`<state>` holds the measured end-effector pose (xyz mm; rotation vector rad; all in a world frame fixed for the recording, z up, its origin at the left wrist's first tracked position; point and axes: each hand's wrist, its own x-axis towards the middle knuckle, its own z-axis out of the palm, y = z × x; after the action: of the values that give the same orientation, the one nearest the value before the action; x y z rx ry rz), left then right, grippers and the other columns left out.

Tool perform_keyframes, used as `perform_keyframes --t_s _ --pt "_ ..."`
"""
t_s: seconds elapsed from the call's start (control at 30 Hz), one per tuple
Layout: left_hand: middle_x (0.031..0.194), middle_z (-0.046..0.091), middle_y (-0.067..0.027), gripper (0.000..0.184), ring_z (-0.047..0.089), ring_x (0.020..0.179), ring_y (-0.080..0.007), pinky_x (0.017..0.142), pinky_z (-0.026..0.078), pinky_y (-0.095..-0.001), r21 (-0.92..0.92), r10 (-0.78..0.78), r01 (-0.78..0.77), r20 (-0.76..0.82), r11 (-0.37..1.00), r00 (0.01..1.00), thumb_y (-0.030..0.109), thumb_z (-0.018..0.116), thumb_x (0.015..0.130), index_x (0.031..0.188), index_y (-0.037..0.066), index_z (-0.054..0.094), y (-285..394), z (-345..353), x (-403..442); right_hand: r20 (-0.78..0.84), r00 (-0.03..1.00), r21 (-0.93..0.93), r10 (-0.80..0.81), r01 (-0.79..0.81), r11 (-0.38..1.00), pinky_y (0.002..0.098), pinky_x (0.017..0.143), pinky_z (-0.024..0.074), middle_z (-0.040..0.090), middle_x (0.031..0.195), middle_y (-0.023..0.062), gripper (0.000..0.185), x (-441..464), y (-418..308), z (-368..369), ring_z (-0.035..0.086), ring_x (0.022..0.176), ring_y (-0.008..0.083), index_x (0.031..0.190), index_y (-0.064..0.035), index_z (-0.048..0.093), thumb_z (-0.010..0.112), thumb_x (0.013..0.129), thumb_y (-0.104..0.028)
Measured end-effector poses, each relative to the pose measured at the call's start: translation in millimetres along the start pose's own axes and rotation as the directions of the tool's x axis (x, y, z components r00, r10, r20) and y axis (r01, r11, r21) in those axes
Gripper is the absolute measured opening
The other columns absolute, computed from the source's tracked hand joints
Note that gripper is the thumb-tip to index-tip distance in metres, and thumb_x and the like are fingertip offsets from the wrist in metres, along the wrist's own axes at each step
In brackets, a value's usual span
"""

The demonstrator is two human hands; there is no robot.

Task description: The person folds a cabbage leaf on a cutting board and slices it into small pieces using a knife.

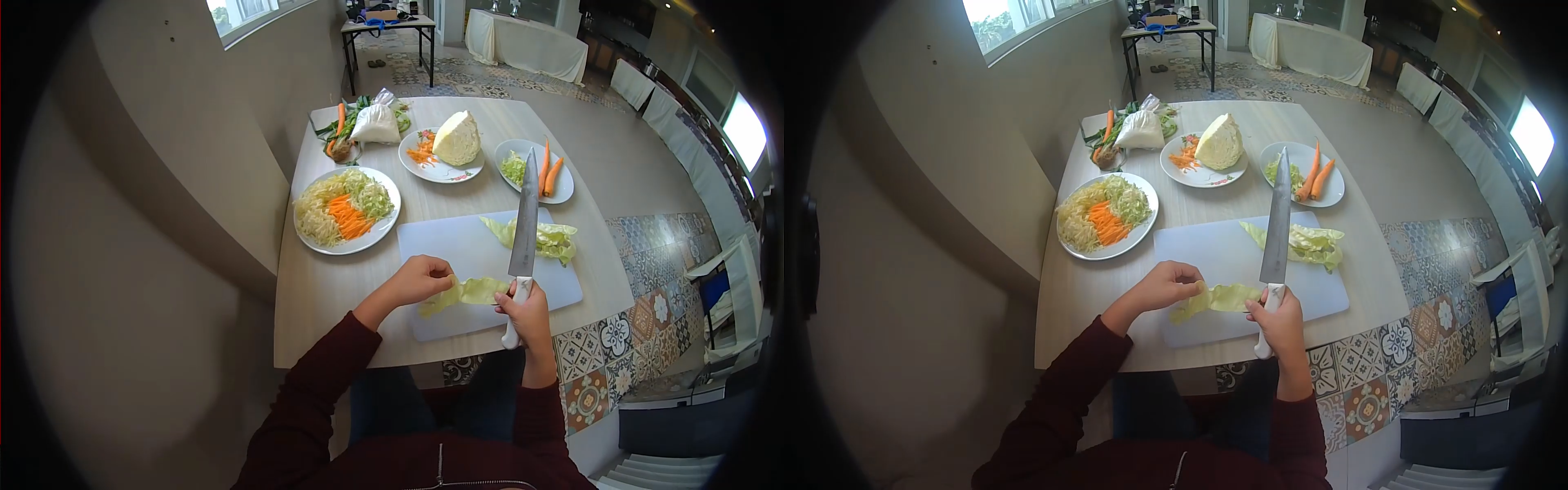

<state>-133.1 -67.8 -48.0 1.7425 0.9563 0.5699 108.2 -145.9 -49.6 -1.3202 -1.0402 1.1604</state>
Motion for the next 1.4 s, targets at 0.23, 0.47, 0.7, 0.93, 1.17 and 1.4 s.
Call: perform_keyframes --t_s 0.23,0.47,0.7,0.93,1.17,1.4 --pt "0.087 0.067 -0.0028 0.02 0.063 0.077 -0.009 0.067 0.056 -0.0262 -0.187 -0.233 0.253 0.124 0.949 0.965 0.016 0.059 0.097 0.105 -0.001 0.067 2.9 -6.8 1.1 -0.012 1.0 -0.002 -0.017 0.017 1.0 0.0277 0.06 0.0571 0.058 0.082 0.0054 0.023 9.3 13.3 3.9 0.065 0.068 0.0143 0.09 -0.0011 0.051 0.073 0.083 -0.002" --pt "0.084 0.065 -0.0035 0.017 0.059 0.072 -0.0098 0.065 0.051 -0.0272 0.114 0.0 0.004 -0.035 0.993 0.999 0.012 0.059 0.097 0.106 -0.001 0.066 3.4 -6.6 -1.8 0.005 0.999 -0.152 -0.035 0.035 0.988 0.0275 0.06 0.055 0.06 0.08 0.0066 0.023 13.5 19.7 8.9 0.066 0.064 0.0144 0.092 0.0013 0.052 0.073 0.083 -0.004" --pt "0.077 0.061 -0.0041 0.02 0.057 0.066 -0.0104 0.06 0.048 -0.0277 0.107 0.077 -0.057 -0.195 0.993 0.978 0.012 0.062 0.095 0.114 0.004 0.061 7.2 5.4 -1.2 -0.019 1.0 -0.064 -0.001 0.0 0.998 0.0271 0.061 0.0549 0.06 0.082 0.0066 0.021 18.2 28.1 9.8 0.067 0.067 0.0152 0.091 0.0002 0.052 0.071 0.084 -0.003" --pt "0.079 0.062 -0.0037 0.024 0.057 0.065 -0.0086 0.058 0.046 -0.0257 0.132 0.088 -0.07 -0.135 0.989 0.987 0.01 0.066 0.093 0.117 0.005 0.064 6.7 -2.5 0.1 -0.049 0.998 0.012 0.033 -0.032 0.999 0.0279 0.063 0.0555 0.06 0.082 0.0063 0.02 18.0 27.1 9.9 0.068 0.069 0.016 0.091 -0.0014 0.051 0.07 0.085 0.0" --pt "0.093 0.071 -0.007 0.026 0.063 0.077 -0.0098 0.068 0.051 -0.0261 -0.088 -0.004 -0.01 -0.159 0.996 0.987 0.017 0.062 0.097 0.12 0.005 0.066 1.7 -13.5 -5.9 -0.03 0.999 -0.017 -0.012 0.012 1.0 0.0279 0.062 0.0556 0.06 0.082 0.0067 0.021 16.9 28.4 10.7 0.068 0.069 0.0164 0.09 -0.0007 0.051 0.072 0.085 -0.002" --pt "0.098 0.068 -0.0075 0.029 0.062 0.091 -0.0206 0.075 0.051 -0.033 0.413 0.207 0.027 -0.51 0.91 0.835 0.021 0.075 0.085 0.109 0.005 0.07 0.5 17.4 -53.7 -0.027 0.999 -0.073 -0.04 0.038 0.997 0.0283 0.061 0.0553 0.062 0.079 0.0078 0.025 20.3 31.4 12.1 0.069 0.067 0.0162 0.09 0.001 0.053 0.076 0.083 -0.006"
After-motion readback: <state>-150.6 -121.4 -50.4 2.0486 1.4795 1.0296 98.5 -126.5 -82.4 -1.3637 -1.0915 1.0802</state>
